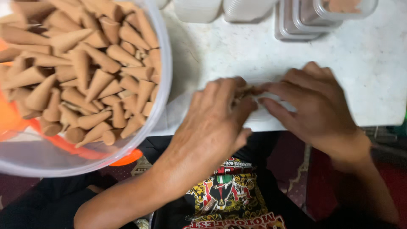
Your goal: The person picks up incense cones from a large bucket by hand and places them into small, clear plastic containers, then closes a lid on a container.
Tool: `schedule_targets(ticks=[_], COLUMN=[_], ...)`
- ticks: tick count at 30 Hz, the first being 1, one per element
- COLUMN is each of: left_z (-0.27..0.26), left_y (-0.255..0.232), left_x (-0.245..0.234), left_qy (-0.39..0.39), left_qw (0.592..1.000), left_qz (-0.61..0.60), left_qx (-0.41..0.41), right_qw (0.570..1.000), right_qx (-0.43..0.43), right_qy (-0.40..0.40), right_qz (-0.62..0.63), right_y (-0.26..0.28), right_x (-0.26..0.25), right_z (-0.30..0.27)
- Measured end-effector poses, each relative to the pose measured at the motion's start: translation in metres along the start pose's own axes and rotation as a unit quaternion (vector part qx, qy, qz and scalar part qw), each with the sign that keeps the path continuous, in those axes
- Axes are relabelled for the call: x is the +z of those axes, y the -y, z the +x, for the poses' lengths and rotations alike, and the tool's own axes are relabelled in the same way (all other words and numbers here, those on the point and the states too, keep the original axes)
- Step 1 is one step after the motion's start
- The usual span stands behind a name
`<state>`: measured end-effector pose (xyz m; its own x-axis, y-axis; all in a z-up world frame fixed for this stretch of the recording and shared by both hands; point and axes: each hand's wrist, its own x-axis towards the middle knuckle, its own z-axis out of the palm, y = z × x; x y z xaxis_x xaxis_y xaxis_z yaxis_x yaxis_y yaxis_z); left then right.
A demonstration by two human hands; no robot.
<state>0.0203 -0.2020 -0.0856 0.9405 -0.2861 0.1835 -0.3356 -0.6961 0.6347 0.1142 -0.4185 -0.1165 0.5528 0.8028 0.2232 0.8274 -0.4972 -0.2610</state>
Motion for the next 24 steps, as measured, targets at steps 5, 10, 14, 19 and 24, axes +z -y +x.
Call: schedule_targets(ticks=[5,10,14,19,24], left_z=[-0.021,-0.044,-0.054,-0.048,-0.047], left_y=[-0.029,-0.036,-0.01,0.062,0.079], left_x=[-0.046,-0.099,-0.147,-0.17,-0.162], left_qy=[-0.072,-0.097,-0.152,-0.209,-0.23], left_qw=[0.992,0.984,0.985,0.962,0.941], left_qz=[-0.062,-0.108,-0.062,0.159,0.221], left_qx=[0.086,0.107,0.045,-0.074,-0.112], right_qw=[0.995,0.991,0.973,0.946,0.922], right_qx=[-0.012,-0.073,-0.19,-0.301,-0.367], right_qy=[-0.066,-0.09,-0.082,0.016,0.108], right_qz=[0.074,0.062,0.103,0.12,0.064], right_y=[0.023,0.049,0.095,0.122,0.133], right_x=[-0.055,-0.071,-0.082,-0.067,-0.031], right_z=[0.031,0.079,0.134,0.177,0.205])
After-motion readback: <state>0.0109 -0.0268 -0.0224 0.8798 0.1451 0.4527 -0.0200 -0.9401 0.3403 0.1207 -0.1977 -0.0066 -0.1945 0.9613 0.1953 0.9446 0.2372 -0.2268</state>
